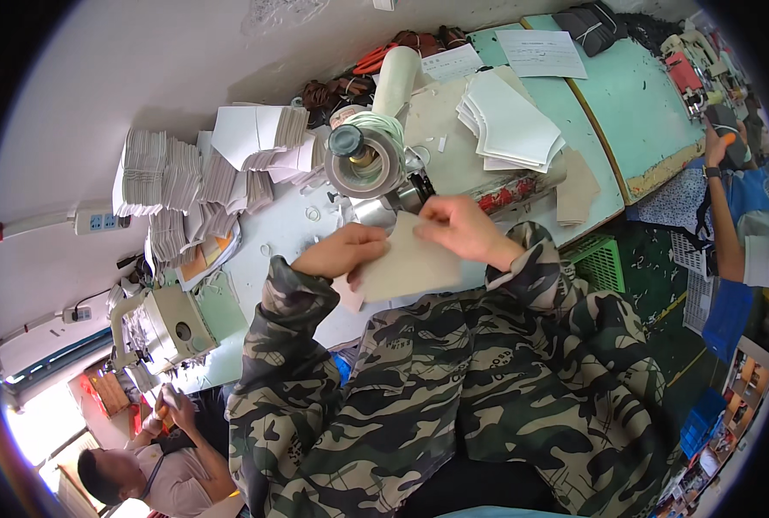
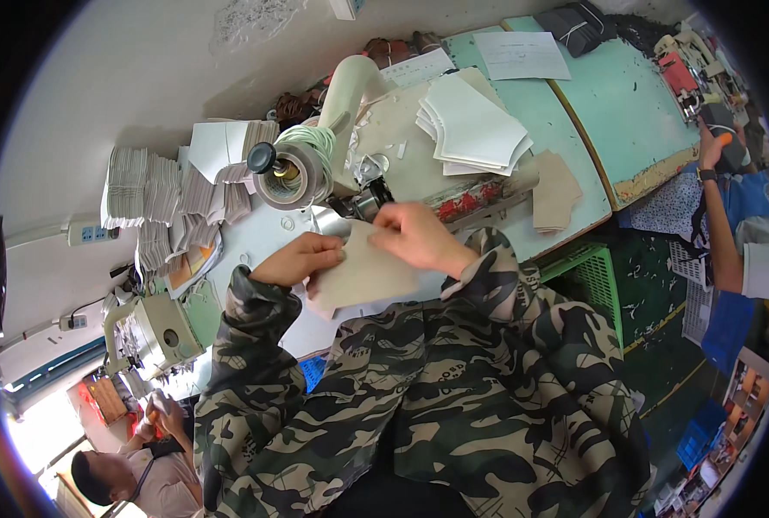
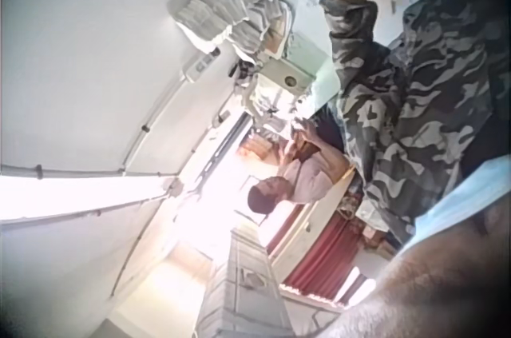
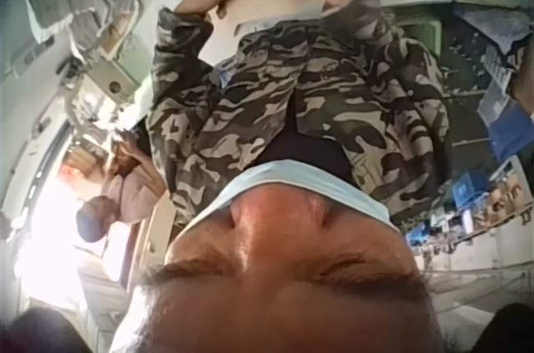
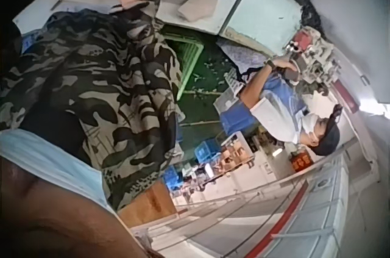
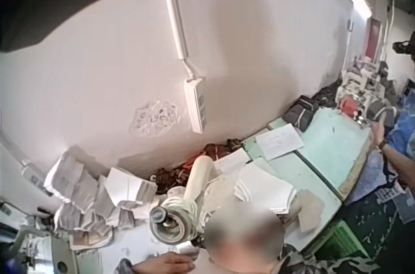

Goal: The person picks up a stack of fabric pieces, feeds each piece through a machine by hand to process its edges, and stacks the finished pieces on top of the machine.

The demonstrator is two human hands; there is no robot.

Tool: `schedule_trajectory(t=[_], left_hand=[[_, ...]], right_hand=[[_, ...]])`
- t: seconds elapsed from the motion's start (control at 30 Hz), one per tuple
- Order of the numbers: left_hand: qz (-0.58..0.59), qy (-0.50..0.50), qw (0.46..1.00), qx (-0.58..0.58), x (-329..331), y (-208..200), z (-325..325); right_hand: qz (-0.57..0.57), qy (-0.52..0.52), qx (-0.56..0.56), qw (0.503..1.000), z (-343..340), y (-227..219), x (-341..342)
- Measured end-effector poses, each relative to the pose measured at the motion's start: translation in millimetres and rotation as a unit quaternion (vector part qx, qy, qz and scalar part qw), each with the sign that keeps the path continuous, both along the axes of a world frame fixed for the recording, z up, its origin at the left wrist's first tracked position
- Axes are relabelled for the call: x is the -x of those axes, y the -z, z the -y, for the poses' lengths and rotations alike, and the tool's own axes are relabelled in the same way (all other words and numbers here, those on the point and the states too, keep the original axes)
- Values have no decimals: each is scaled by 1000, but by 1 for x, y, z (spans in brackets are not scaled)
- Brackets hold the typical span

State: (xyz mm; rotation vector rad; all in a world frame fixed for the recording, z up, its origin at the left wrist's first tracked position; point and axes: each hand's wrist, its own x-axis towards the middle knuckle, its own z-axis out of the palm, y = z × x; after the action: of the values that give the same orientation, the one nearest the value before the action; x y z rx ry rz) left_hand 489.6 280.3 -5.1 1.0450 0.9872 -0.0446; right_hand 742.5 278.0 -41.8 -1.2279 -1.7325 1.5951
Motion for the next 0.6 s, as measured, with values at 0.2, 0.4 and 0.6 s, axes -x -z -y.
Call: schedule_trajectory(t=[0.2,0.4,0.6], left_hand=[[-23,-68,995,-64,36,45,-36],[54,-41,992,-109,39,55,-52],[-161,13,941,-296,-37,-17,-29]], right_hand=[[134,-142,-35,980,-9,-10,-4],[103,-81,-58,990,-25,-24,-12],[209,-88,-204,952,-48,-24,-19]])
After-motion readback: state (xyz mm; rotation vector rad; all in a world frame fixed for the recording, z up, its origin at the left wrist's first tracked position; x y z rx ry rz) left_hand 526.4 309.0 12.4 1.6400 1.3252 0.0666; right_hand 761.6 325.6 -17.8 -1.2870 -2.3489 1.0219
